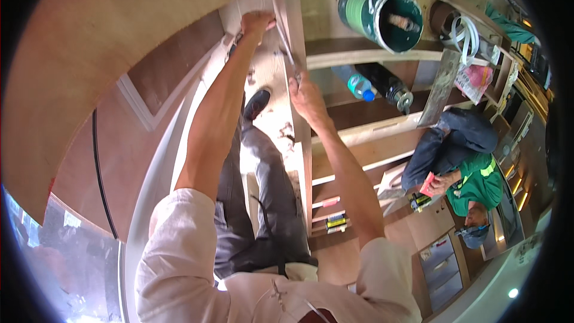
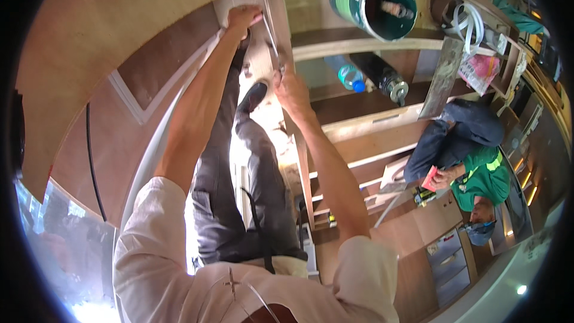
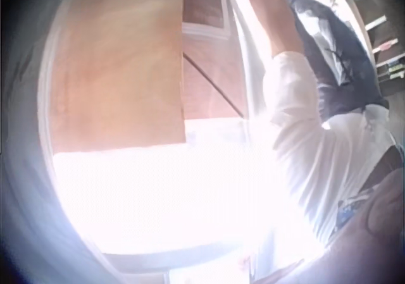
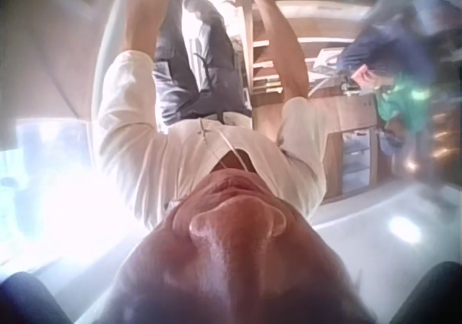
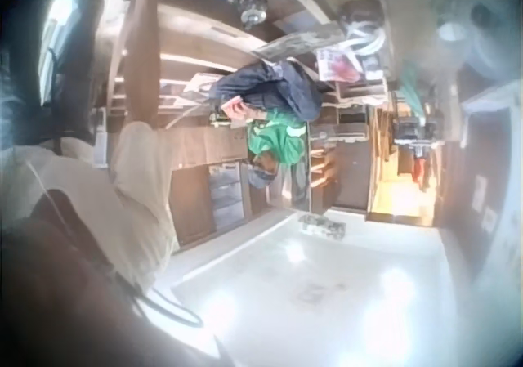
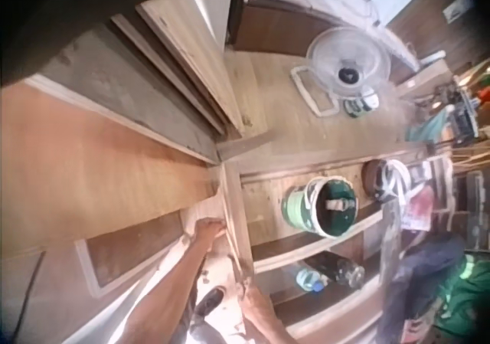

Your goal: The person uses a pry bar to adjust and fit wooden panels into a ceiling or wall structure. They work alongside another person, manipulating the wood pieces to align them with the frame.

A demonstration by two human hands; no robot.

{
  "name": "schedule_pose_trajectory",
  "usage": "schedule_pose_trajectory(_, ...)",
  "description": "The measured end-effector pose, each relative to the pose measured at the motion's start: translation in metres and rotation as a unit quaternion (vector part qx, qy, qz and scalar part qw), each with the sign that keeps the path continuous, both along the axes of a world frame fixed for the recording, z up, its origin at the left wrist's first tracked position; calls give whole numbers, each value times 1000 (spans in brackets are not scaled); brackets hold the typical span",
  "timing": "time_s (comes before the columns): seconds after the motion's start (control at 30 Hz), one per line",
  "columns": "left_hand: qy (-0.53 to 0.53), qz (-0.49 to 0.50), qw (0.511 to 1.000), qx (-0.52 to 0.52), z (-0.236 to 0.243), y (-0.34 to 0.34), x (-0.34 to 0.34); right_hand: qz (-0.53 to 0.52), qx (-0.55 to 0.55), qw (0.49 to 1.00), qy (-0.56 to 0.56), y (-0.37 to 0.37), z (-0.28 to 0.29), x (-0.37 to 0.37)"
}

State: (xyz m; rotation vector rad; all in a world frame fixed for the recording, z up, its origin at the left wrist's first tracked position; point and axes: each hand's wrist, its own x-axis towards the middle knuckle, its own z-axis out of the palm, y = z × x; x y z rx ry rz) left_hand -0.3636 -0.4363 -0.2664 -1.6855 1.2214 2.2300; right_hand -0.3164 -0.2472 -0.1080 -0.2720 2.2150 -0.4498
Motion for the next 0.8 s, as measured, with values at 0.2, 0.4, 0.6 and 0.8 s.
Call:
schedule_pose_trajectory(0.2,54,-3,998,37,13,21,25,-45,38,996,-71,10,41,7)
schedule_pose_trajectory(0.4,29,-52,997,51,8,13,24,-35,47,997,-45,10,28,17)
schedule_pose_trajectory(0.6,-22,-26,999,40,-4,28,35,-14,65,997,-42,20,15,29)
schedule_pose_trajectory(0.8,45,-15,997,53,7,51,62,-39,78,993,-74,43,36,43)
